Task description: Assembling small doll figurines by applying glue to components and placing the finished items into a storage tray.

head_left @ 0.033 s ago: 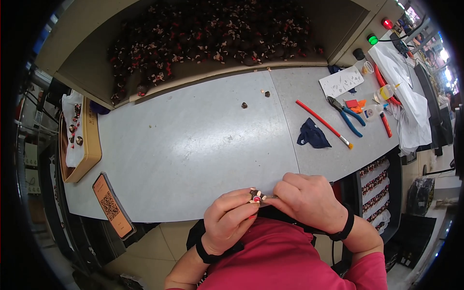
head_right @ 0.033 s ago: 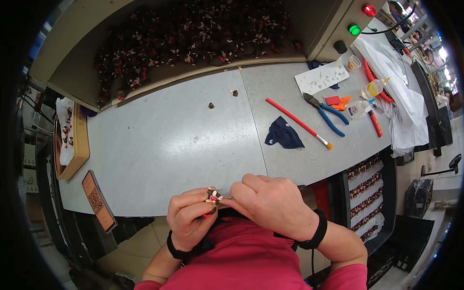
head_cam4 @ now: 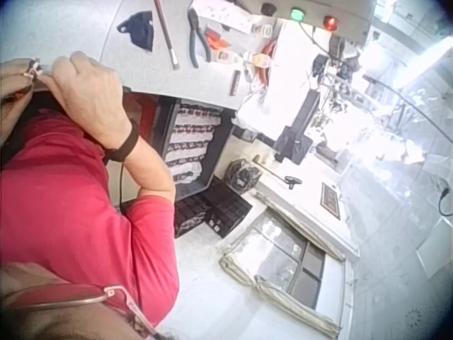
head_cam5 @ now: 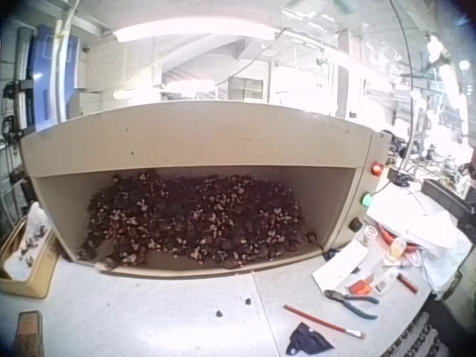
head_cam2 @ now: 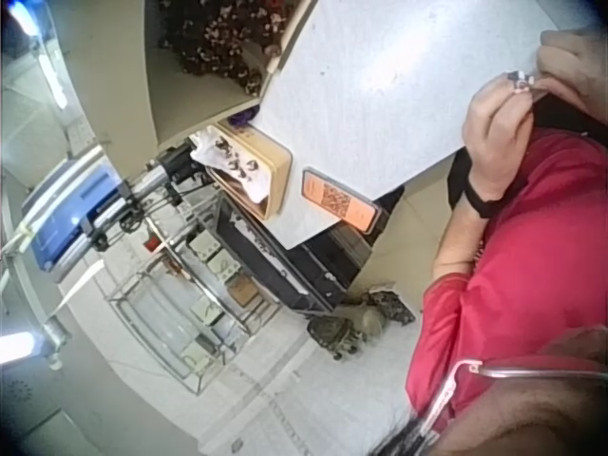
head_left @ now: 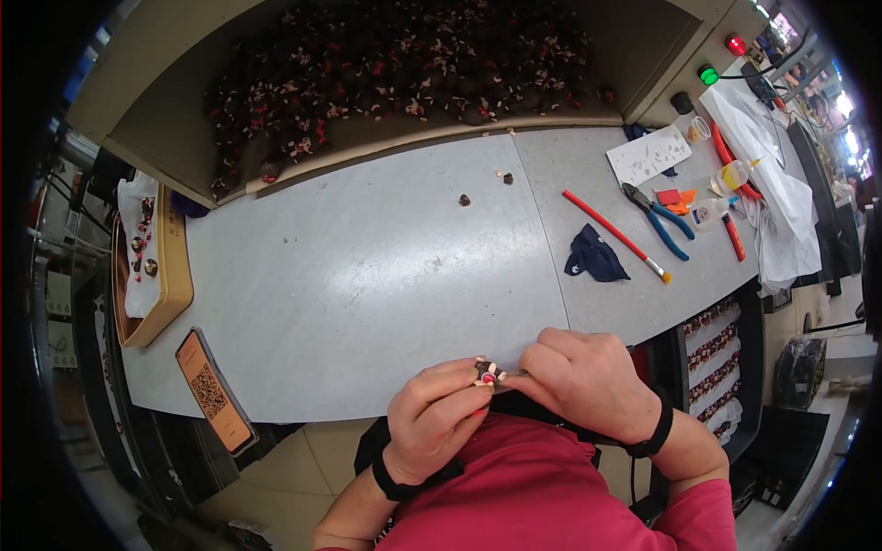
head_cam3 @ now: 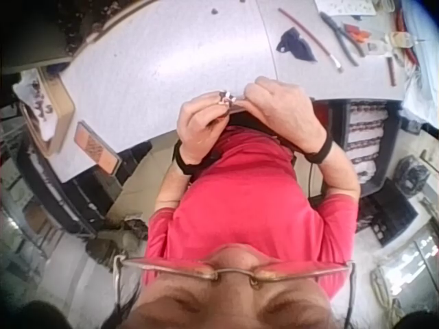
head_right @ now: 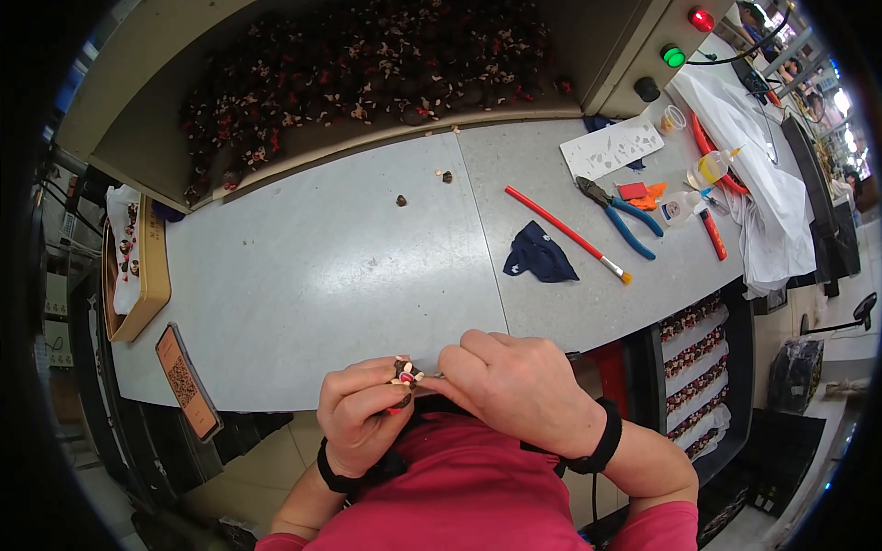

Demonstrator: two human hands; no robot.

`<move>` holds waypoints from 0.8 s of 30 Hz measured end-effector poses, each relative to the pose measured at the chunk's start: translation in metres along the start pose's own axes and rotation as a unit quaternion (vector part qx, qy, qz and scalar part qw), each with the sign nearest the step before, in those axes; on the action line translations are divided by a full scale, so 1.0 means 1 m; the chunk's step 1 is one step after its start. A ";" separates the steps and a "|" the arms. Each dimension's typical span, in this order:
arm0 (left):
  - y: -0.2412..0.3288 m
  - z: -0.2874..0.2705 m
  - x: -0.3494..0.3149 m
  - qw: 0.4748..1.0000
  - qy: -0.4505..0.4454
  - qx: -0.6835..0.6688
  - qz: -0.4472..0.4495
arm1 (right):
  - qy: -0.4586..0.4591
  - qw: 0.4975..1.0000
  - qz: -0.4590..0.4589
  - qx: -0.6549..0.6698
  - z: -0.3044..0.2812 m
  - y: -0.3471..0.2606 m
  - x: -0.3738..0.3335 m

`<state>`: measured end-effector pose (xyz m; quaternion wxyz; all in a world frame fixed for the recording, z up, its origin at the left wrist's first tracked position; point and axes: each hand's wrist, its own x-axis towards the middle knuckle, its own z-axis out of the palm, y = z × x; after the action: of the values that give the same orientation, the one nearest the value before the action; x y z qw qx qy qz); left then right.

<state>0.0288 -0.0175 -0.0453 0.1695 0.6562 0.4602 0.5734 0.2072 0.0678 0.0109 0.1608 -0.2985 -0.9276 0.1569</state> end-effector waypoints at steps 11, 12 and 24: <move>0.000 -0.001 0.001 1.000 -0.009 0.016 0.022 | -0.034 0.999 0.017 0.033 -0.004 -0.002 0.001; 0.000 -0.001 0.001 1.000 -0.009 0.016 0.023 | -0.032 0.999 0.016 0.034 -0.004 -0.002 0.001; -0.002 0.000 0.000 1.000 -0.003 0.005 0.023 | -0.025 0.999 0.013 0.017 -0.002 0.000 0.000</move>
<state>0.0282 -0.0168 -0.0467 0.1546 0.6692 0.4476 0.5727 0.2081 0.0681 0.0130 0.1410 -0.3037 -0.9245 0.1822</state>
